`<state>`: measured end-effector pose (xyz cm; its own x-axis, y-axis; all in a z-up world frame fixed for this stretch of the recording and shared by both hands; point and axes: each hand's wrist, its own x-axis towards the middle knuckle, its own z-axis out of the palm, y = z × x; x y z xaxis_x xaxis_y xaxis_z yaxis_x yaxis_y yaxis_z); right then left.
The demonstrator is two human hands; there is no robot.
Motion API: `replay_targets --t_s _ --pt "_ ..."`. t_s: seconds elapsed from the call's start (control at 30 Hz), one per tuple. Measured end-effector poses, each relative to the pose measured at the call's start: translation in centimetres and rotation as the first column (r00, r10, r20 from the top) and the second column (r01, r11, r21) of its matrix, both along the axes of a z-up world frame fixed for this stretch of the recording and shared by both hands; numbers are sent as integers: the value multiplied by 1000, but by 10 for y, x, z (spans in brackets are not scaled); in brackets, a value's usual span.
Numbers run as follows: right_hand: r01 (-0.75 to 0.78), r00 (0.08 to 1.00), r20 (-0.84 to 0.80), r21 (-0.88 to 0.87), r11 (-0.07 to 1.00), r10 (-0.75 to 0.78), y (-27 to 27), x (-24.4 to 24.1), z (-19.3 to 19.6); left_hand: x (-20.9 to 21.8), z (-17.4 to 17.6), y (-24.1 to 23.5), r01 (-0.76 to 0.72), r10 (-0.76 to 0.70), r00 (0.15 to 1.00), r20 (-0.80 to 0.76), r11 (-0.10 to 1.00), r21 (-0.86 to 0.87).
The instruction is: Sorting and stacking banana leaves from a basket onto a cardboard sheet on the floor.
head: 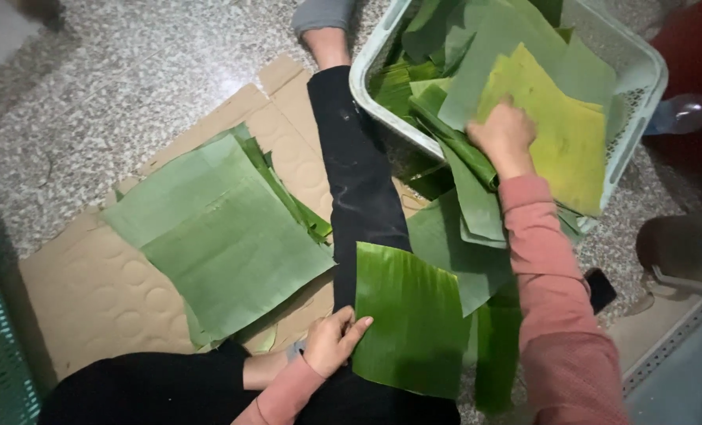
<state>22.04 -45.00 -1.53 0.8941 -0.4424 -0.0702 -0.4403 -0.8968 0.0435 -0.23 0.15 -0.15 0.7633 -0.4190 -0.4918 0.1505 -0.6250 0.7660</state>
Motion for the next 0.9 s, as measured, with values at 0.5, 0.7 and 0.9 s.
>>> replay_targets --t_s 0.5,0.7,0.9 --pt "-366 798 580 248 897 165 51 -118 142 -1 -2 5 5 0 998 57 996 -87" --pt "-461 784 581 308 832 219 47 -170 89 19 29 41 -44 50 996 74 996 -72" --pt "-559 622 664 5 829 415 174 -209 177 41 36 72 -389 430 899 81 871 -301"
